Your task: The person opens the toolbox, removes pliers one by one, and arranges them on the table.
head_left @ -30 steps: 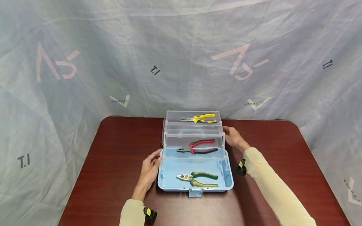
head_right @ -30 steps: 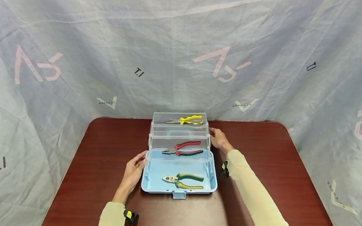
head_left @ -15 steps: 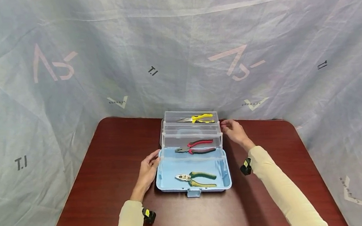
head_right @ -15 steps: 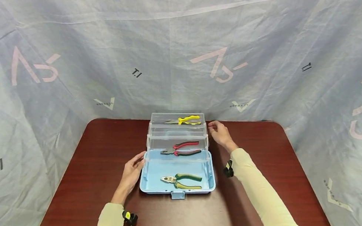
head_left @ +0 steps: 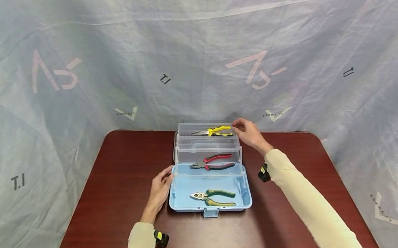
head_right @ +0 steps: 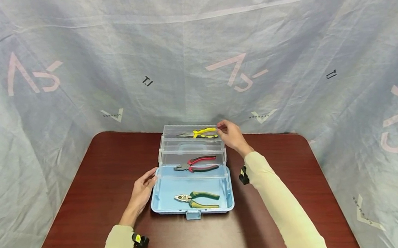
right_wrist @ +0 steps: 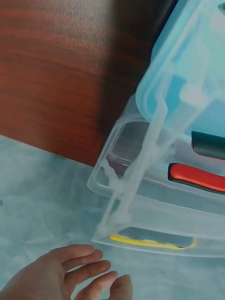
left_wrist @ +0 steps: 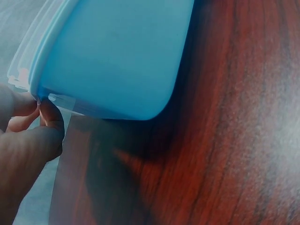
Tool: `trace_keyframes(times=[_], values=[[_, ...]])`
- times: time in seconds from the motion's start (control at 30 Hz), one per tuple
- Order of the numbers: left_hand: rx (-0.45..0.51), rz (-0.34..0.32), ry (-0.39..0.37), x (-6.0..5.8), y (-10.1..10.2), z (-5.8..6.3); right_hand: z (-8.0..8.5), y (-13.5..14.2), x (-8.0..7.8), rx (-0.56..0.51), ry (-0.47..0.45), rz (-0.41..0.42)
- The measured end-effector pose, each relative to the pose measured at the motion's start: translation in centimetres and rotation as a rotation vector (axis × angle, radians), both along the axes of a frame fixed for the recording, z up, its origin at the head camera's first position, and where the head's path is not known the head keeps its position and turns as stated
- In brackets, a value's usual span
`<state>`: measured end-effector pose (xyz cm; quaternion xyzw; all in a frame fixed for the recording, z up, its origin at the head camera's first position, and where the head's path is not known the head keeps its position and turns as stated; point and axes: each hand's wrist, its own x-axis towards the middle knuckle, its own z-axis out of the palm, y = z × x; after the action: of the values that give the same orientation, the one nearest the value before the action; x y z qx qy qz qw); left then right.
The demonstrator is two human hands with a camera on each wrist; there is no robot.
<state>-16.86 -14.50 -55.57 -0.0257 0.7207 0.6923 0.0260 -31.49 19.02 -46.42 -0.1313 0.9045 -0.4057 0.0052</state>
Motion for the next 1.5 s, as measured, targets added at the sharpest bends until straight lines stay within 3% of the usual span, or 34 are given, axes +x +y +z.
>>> trace_keyframes(times=[0.33,0.7,0.97,1.13,1.33,1.5], values=[[0.022,-0.001,-0.015,0.0,0.0,-0.2,0.2,-3.0,-1.0,0.098,0.071,0.121],[0.024,-0.010,0.000,0.0,0.0,-0.3,-0.7,-5.1,-2.2,0.207,0.018,0.167],[0.026,-0.013,-0.004,0.0,-0.1,-0.4,-1.1,-6.0,-2.3,0.393,0.062,0.218],[0.035,-0.006,-0.001,0.0,-0.1,-0.5,-0.8,-6.7,-2.2,0.474,0.034,0.210],[0.059,-0.002,0.010,0.0,0.1,-0.6,-0.5,-7.0,-2.3,0.470,0.003,0.174],[0.076,0.026,0.009,-0.6,0.1,-2.0,-0.3,-7.2,-2.5,0.487,-0.005,0.159]])
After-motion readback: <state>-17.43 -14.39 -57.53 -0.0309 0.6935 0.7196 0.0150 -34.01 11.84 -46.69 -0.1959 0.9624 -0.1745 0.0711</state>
